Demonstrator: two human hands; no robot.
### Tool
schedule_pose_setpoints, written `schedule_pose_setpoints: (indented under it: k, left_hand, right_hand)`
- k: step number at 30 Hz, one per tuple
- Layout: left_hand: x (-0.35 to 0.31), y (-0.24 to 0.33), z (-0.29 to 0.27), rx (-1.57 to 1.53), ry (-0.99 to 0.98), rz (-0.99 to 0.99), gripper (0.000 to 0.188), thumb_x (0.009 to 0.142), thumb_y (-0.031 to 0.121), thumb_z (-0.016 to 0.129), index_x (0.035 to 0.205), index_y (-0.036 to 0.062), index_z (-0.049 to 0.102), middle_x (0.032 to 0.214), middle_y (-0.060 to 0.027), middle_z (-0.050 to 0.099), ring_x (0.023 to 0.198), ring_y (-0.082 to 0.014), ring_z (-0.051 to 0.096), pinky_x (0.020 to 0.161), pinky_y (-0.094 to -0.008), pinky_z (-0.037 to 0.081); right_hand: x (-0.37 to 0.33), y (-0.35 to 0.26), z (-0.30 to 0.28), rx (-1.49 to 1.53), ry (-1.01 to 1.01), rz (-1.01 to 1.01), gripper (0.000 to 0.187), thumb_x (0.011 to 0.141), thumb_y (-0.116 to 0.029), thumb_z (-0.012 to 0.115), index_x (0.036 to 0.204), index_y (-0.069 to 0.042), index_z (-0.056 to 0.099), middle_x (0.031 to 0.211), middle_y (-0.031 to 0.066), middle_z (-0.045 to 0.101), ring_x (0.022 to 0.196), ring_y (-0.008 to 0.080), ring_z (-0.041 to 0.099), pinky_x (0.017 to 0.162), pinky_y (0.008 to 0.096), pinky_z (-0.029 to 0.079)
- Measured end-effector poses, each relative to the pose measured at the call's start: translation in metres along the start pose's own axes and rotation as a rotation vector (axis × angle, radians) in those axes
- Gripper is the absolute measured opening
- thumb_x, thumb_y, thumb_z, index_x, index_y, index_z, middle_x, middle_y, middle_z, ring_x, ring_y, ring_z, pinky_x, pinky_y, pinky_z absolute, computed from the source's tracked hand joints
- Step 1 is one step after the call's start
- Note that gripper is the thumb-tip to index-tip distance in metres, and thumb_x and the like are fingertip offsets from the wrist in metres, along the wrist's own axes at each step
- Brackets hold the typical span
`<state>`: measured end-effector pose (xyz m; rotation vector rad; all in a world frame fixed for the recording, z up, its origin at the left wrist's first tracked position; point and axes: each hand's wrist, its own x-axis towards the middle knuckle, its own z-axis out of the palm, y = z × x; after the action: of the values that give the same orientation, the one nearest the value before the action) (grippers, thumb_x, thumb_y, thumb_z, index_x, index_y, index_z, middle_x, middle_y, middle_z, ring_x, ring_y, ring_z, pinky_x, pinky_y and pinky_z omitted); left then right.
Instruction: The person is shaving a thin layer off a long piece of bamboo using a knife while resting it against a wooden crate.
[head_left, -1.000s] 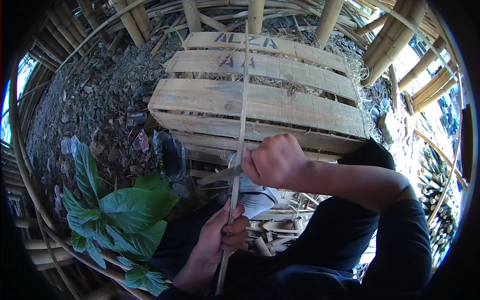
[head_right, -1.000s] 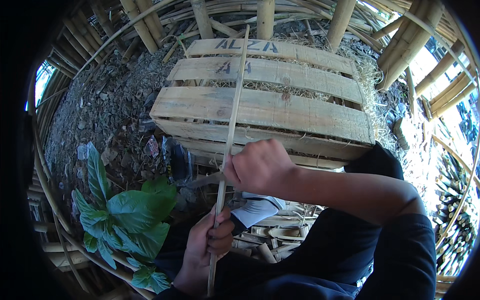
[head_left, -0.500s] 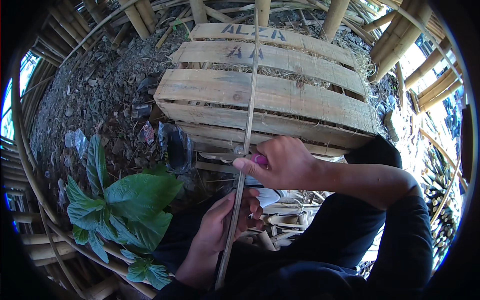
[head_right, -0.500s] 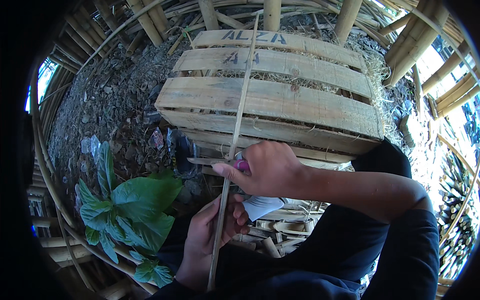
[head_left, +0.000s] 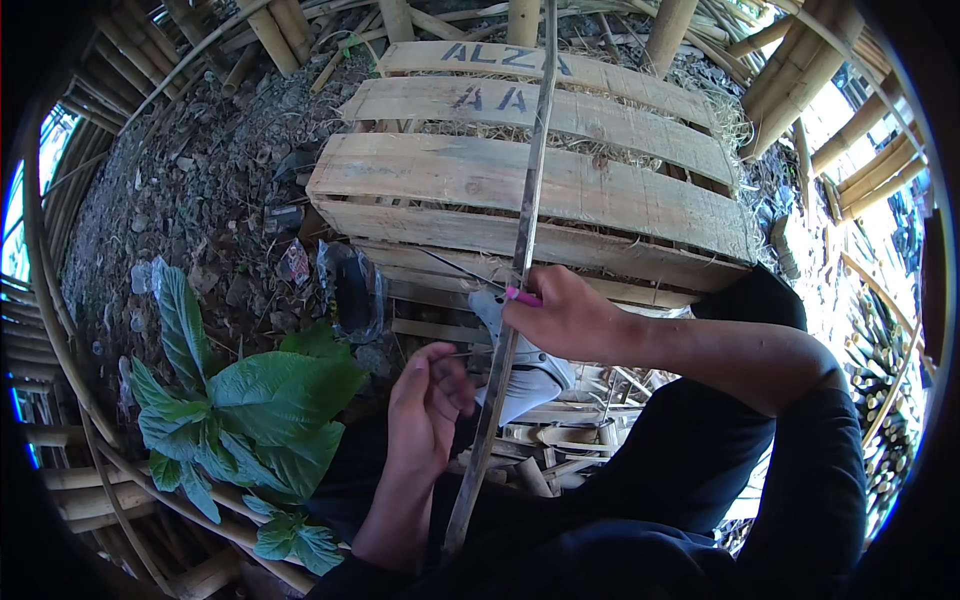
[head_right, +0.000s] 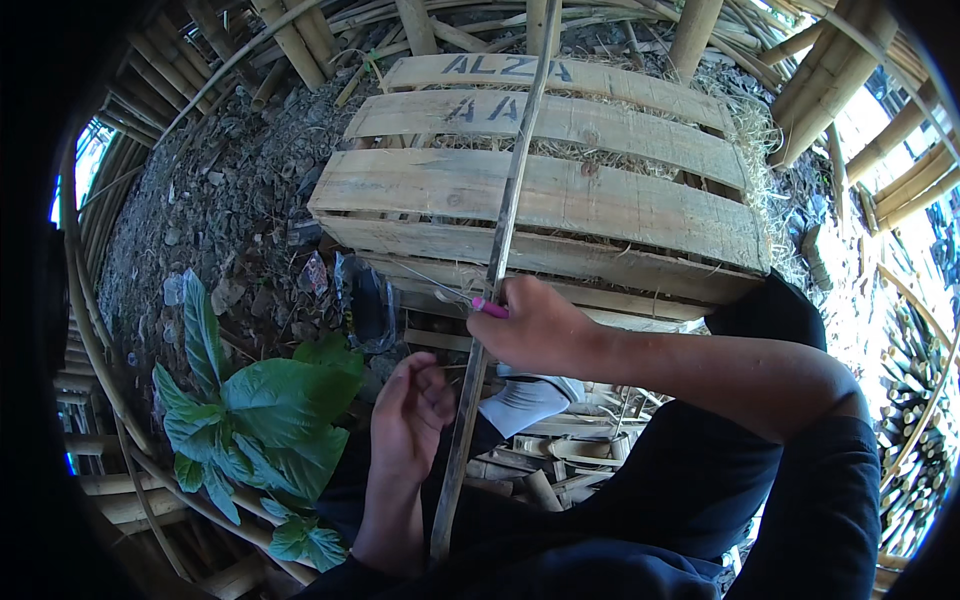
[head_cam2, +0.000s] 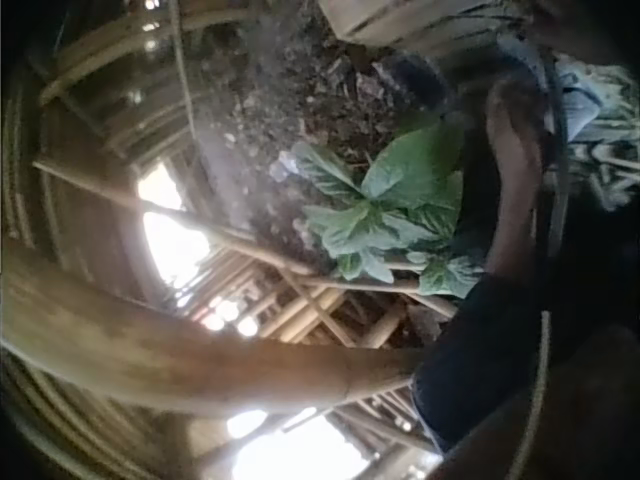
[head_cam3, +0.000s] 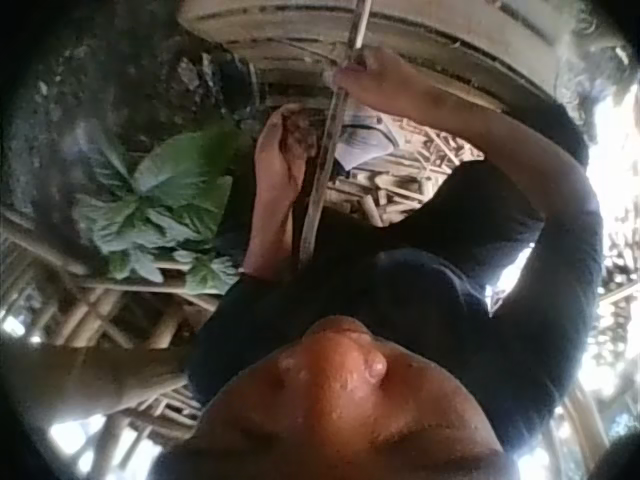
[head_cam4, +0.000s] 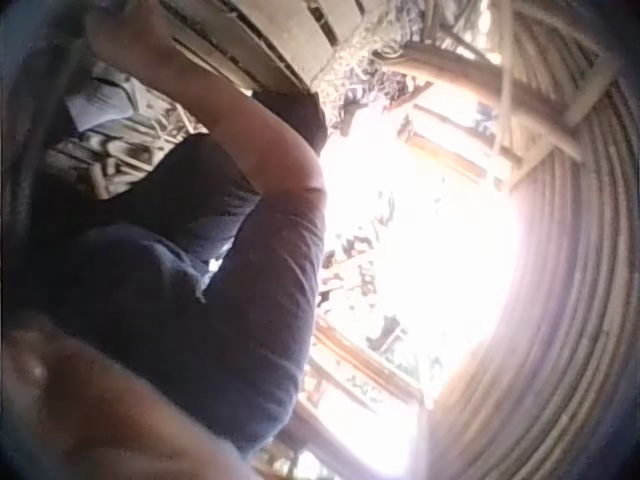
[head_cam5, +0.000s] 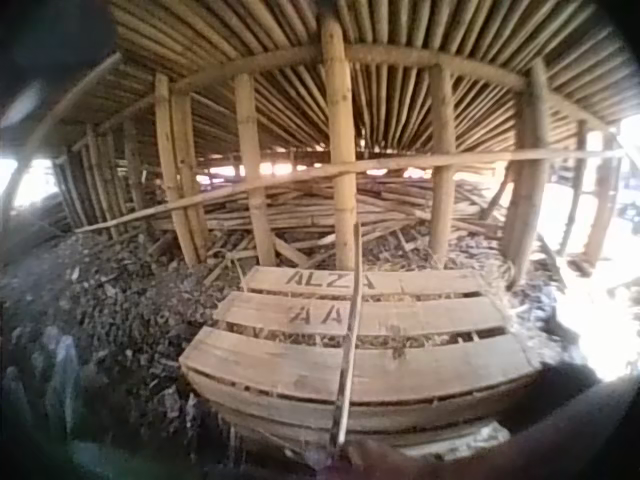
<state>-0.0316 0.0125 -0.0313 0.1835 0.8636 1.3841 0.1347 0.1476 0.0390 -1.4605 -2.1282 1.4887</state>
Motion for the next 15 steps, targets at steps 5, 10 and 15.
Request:
schedule_pose_setpoints:
  k: [5,10,15]
  left_hand:
    - [0.001,0.008,-0.005,-0.101,0.073,-0.080,0.028,0.098,0.032,0.042,0.101,0.0073,0.054,0.054,0.0069,0.031,0.036,-0.0058,0.022,0.033,-0.0238,0.016]
    - [0.003,0.007,-0.009,0.067,-0.117,-0.039,0.031,0.099,0.032,0.044,0.096,0.0042,0.056,0.059,0.0053,0.035,0.045,-0.0042,0.026,0.043,-0.0201,0.022]
    - [-0.003,0.033,-0.012,0.714,-0.330,-0.054,0.021,0.093,0.021,0.060,0.095,0.0009,0.062,0.072,0.0025,0.056,0.055,-0.0016,0.043,0.050,-0.0177,0.034]
  right_hand:
    - [0.001,0.000,-0.002,-0.046,0.014,-0.029,0.033,0.083,-0.025,0.056,0.072,0.006,0.054,0.058,0.0177,0.058,0.054,0.0245,0.061,0.053,0.0404,0.048]
    - [0.007,0.016,0.000,-0.054,-0.004,-0.235,0.031,0.083,-0.024,0.056,0.072,0.006,0.055,0.058,0.0176,0.058,0.052,0.0245,0.060,0.052,0.0404,0.047]
    - [0.006,0.012,-0.003,-0.042,0.093,-0.161,0.030,0.083,-0.022,0.056,0.074,0.006,0.056,0.057,0.0176,0.058,0.051,0.0236,0.059,0.051,0.0394,0.047]
